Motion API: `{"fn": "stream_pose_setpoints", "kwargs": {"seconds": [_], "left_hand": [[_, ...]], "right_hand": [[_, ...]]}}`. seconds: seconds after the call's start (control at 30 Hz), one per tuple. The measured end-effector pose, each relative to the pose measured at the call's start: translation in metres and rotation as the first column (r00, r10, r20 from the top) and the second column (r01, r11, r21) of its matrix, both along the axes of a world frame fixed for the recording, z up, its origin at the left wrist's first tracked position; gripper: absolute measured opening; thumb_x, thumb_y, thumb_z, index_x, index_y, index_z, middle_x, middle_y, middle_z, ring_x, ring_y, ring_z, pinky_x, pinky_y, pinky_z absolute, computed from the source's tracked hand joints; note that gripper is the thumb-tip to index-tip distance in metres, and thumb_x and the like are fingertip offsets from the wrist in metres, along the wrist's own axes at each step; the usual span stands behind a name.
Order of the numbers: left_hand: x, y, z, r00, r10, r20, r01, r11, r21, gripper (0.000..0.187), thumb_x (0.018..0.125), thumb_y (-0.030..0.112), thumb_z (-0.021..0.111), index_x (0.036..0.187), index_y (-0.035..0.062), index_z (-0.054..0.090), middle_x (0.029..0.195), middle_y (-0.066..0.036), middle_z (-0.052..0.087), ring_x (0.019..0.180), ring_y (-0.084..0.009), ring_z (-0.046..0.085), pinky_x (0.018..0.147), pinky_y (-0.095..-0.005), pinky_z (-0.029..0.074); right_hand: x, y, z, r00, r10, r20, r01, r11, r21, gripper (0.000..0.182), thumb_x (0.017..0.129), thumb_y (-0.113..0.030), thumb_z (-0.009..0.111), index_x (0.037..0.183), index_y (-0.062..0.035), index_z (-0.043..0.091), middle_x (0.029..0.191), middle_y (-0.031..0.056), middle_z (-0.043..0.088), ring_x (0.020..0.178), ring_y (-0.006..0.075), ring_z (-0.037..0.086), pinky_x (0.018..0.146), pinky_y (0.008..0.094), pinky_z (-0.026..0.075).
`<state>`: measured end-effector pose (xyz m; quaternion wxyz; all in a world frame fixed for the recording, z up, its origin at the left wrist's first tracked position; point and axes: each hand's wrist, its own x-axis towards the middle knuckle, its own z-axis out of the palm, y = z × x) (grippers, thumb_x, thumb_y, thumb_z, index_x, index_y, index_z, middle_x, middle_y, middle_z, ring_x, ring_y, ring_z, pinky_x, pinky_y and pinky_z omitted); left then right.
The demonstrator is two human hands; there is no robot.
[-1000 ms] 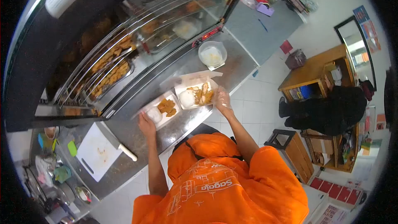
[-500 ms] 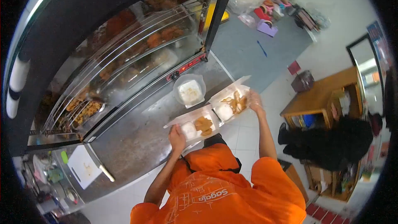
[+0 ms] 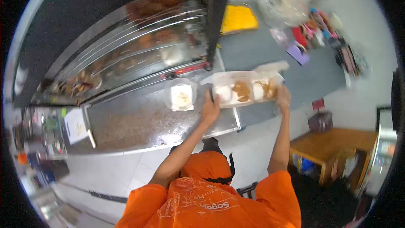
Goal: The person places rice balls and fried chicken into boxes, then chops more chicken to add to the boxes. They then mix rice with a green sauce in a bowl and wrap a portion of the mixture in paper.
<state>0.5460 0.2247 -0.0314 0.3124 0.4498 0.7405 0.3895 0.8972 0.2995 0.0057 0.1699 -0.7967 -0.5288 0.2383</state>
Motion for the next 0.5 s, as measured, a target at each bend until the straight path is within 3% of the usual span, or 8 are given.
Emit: {"fn": "stream_pose_setpoints", "kwargs": {"seconds": [0.03, 0.1, 0.13, 0.17, 0.2, 0.33, 0.4, 0.5], "left_hand": [[-0.009, 0.0, 0.011, 0.999, 0.02, -0.037, -0.021, 1.0, -0.006, 0.04, 0.103, 0.031, 0.046, 0.125, 0.0005, 0.061, 0.106, -0.023, 0.069, 0.099, -0.0387, 0.067, 0.088, -0.0394, 0.051], [-0.052, -0.007, 0.071, 0.952, -0.207, 0.227, 0.216, 0.976, -0.015, 0.035, 0.101, 0.027, 0.053, 0.121, 0.0005, 0.065, 0.109, -0.019, 0.07, 0.102, -0.0278, 0.067, 0.089, -0.0348, 0.051], [-0.079, -0.008, 0.104, 0.97, -0.043, 0.241, 0.033, 0.998, 0.047, 0.033, 0.1, 0.025, 0.055, 0.118, 0.0003, 0.066, 0.109, -0.018, 0.07, 0.104, -0.0238, 0.066, 0.089, -0.0334, 0.051], [-0.106, -0.01, 0.134, 0.959, 0.107, 0.264, -0.143, 0.982, 0.119, 0.03, 0.1, 0.023, 0.057, 0.116, 0.0001, 0.067, 0.11, -0.018, 0.07, 0.106, -0.0198, 0.065, 0.09, -0.032, 0.05], [-0.144, -0.007, 0.156, 0.96, 0.275, -0.044, -0.22, 0.845, 0.487, 0.028, 0.101, 0.022, 0.056, 0.114, -0.0003, 0.067, 0.102, -0.012, 0.069, 0.095, -0.0142, 0.063, 0.081, -0.0296, 0.05], [-0.305, -0.005, 0.306, 0.69, 0.674, 0.265, -0.491, 0.167, 0.855, 0.038, 0.103, 0.024, 0.052, 0.129, -0.0043, 0.052, 0.113, -0.011, 0.059, 0.101, -0.0167, 0.056, 0.089, -0.0306, 0.046], [-0.391, -0.006, 0.363, 0.603, 0.758, 0.247, -0.435, 0.053, 0.899, 0.053, 0.101, 0.035, 0.055, 0.131, -0.0079, 0.048, 0.115, -0.014, 0.06, 0.106, -0.0215, 0.056, 0.093, -0.033, 0.044], [-0.462, -0.016, 0.437, 0.702, 0.582, 0.411, -0.654, 0.297, 0.696, 0.057, 0.095, 0.039, 0.064, 0.134, -0.0005, 0.05, 0.119, -0.012, 0.06, 0.105, -0.0188, 0.058, 0.075, -0.0279, 0.048]], "right_hand": [[0.011, -0.007, -0.026, 0.991, 0.109, 0.079, -0.123, 0.97, 0.208, 0.053, 0.101, -0.042, 0.046, 0.134, 0.0003, 0.052, 0.131, 0.0199, 0.058, 0.122, 0.027, 0.053, 0.101, 0.0379, 0.041], [0.008, -0.018, -0.039, 0.959, 0.049, -0.28, 0.059, 0.93, 0.364, 0.057, 0.101, -0.037, 0.049, 0.142, 0.0023, 0.043, 0.133, 0.0195, 0.056, 0.121, 0.0278, 0.054, 0.101, 0.0379, 0.044], [-0.003, -0.023, -0.019, 0.92, 0.002, -0.393, 0.127, 0.945, 0.302, 0.055, 0.1, -0.033, 0.052, 0.139, 0.0045, 0.044, 0.129, 0.0208, 0.057, 0.113, 0.0289, 0.058, 0.098, 0.037, 0.047], [0.01, -0.034, -0.041, 0.984, -0.036, -0.176, 0.104, 0.913, 0.395, 0.051, 0.099, -0.03, 0.053, 0.135, 0.0056, 0.048, 0.127, 0.0219, 0.059, 0.113, 0.0314, 0.059, 0.098, 0.0394, 0.047], [0.024, -0.044, -0.065, 0.991, -0.123, 0.049, 0.086, 0.878, 0.47, 0.047, 0.098, -0.027, 0.055, 0.131, 0.0066, 0.053, 0.126, 0.0231, 0.061, 0.114, 0.0339, 0.059, 0.098, 0.0418, 0.047], [-0.051, -0.096, -0.015, 0.978, -0.169, -0.126, 0.2, 0.931, 0.304, 0.046, 0.101, -0.033, 0.054, 0.12, 0.0092, 0.06, 0.116, 0.0231, 0.065, 0.107, 0.0318, 0.062, 0.091, 0.0397, 0.049], [-0.093, -0.102, -0.002, 0.954, -0.131, -0.268, 0.2, 0.947, 0.25, 0.043, 0.098, -0.031, 0.059, 0.116, 0.0087, 0.062, 0.113, 0.0211, 0.067, 0.103, 0.0282, 0.063, 0.089, 0.0387, 0.049], [-0.106, -0.094, -0.038, 0.923, 0.016, -0.384, 0.059, 0.981, 0.183, 0.041, 0.097, -0.029, 0.062, 0.115, 0.0081, 0.063, 0.11, 0.0195, 0.067, 0.099, 0.0269, 0.064, 0.088, 0.037, 0.049]]}}
